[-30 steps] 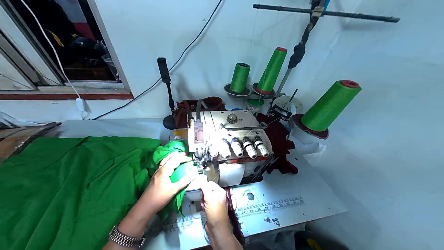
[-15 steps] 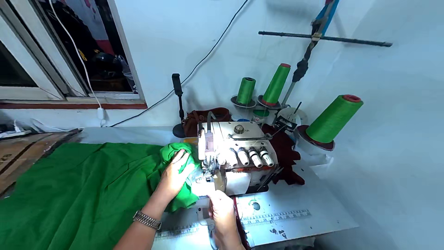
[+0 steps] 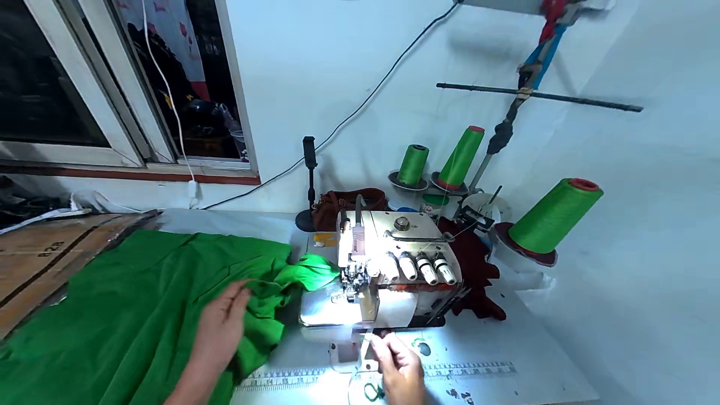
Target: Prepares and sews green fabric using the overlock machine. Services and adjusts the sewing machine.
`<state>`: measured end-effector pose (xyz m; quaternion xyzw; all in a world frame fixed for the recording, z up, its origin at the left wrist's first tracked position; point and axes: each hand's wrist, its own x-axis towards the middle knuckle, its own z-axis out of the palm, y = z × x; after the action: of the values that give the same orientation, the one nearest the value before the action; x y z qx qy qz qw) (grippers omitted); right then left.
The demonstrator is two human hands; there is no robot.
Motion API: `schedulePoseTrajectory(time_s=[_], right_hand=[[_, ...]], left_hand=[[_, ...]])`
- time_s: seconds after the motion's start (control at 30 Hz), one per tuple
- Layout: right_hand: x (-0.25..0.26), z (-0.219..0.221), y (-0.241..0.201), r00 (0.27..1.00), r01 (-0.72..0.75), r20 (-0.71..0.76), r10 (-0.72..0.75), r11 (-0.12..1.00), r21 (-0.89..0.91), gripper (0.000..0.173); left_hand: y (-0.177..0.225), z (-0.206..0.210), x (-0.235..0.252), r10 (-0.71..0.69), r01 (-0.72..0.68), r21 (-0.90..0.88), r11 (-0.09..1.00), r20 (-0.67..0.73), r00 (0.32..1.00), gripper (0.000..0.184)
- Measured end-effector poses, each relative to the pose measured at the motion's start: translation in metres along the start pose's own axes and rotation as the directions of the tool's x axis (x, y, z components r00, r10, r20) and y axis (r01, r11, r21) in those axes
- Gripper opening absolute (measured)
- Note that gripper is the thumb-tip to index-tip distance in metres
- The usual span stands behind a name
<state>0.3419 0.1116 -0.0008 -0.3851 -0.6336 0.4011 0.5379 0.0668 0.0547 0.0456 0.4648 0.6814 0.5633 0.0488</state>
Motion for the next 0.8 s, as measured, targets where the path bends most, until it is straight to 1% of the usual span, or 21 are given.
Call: schedulePoseTrajectory(time_s=[0.1, 0.17, 0.23, 0.27, 0.3, 0.33, 0.4, 0.47, 0.5, 0.57, 0.63, 0.7, 0.73, 0.77, 0.8], right_hand=[[-0.001, -0.03, 0.024, 0.992, 0.104, -0.039, -0.117, 0.967, -0.231, 0.02], [-0.002, -0.045, 0.036, 0.986, 0.126, -0.06, -0.154, 0.936, -0.33, 0.021], [-0.003, -0.053, 0.049, 0.986, 0.124, -0.072, -0.153, 0.943, -0.308, 0.02], [-0.004, -0.054, 0.053, 0.984, 0.13, -0.079, -0.158, 0.951, -0.282, 0.02], [-0.004, -0.054, 0.056, 0.982, 0.139, -0.084, -0.167, 0.953, -0.27, 0.02], [-0.004, -0.052, 0.058, 0.98, 0.147, -0.088, -0.177, 0.951, -0.272, 0.02], [-0.003, -0.048, 0.06, 0.975, 0.172, -0.084, -0.205, 0.939, -0.3, 0.022], [-0.002, -0.047, 0.061, 0.972, 0.192, -0.068, -0.226, 0.924, -0.331, 0.024], [-0.002, -0.047, 0.061, 0.971, 0.199, -0.061, -0.231, 0.923, -0.33, 0.023], [-0.001, -0.049, 0.06, 0.969, 0.211, -0.054, -0.24, 0.922, -0.324, 0.023], [-0.002, -0.05, 0.059, 0.969, 0.21, -0.054, -0.241, 0.921, -0.329, 0.022], [-0.003, -0.051, 0.058, 0.971, 0.204, -0.051, -0.234, 0.92, -0.334, 0.022], [-0.003, -0.051, 0.057, 0.973, 0.199, -0.047, -0.227, 0.921, -0.334, 0.021], [-0.003, -0.051, 0.056, 0.974, 0.197, -0.043, -0.224, 0.921, -0.335, 0.021], [-0.003, -0.05, 0.054, 0.975, 0.192, -0.042, -0.219, 0.922, -0.336, 0.019]], left_hand=[[-0.02, -0.039, 0.003, -0.056, 0.047, -0.08, 0.996, -0.113, 0.992, 0.026], [-0.033, -0.056, 0.004, -0.135, 0.099, -0.212, 0.972, -0.165, 0.977, 0.023], [-0.045, -0.067, 0.001, -0.228, 0.172, -0.308, 0.936, -0.154, 0.961, 0.023], [-0.048, -0.069, -0.001, -0.257, 0.201, -0.308, 0.93, -0.151, 0.955, 0.023], [-0.05, -0.068, -0.003, -0.255, 0.206, -0.272, 0.94, -0.159, 0.954, 0.022], [-0.049, -0.065, -0.004, -0.218, 0.184, -0.192, 0.964, -0.171, 0.961, 0.021], [-0.036, -0.054, -0.004, -0.061, 0.065, 0.019, 0.998, -0.162, 0.985, 0.029], [-0.012, -0.034, 0.003, 0.113, -0.099, 0.139, 0.985, -0.097, 0.989, 0.035], [0.001, -0.021, 0.008, 0.181, -0.172, 0.156, 0.973, -0.048, 0.982, 0.034], [0.028, 0.012, 0.02, 0.281, -0.288, 0.132, 0.949, 0.067, 0.957, 0.025], [0.044, 0.047, 0.034, 0.303, -0.328, 0.096, 0.94, 0.209, 0.93, 0.019], [0.05, 0.076, 0.043, 0.245, -0.288, 0.09, 0.953, 0.329, 0.912, 0.024], [0.051, 0.085, 0.046, 0.193, -0.251, 0.114, 0.961, 0.373, 0.907, 0.028], [0.05, 0.093, 0.048, 0.171, -0.241, 0.143, 0.96, 0.382, 0.908, 0.026], [0.048, 0.098, 0.049, 0.177, -0.25, 0.165, 0.954, 0.364, 0.914, 0.02]])
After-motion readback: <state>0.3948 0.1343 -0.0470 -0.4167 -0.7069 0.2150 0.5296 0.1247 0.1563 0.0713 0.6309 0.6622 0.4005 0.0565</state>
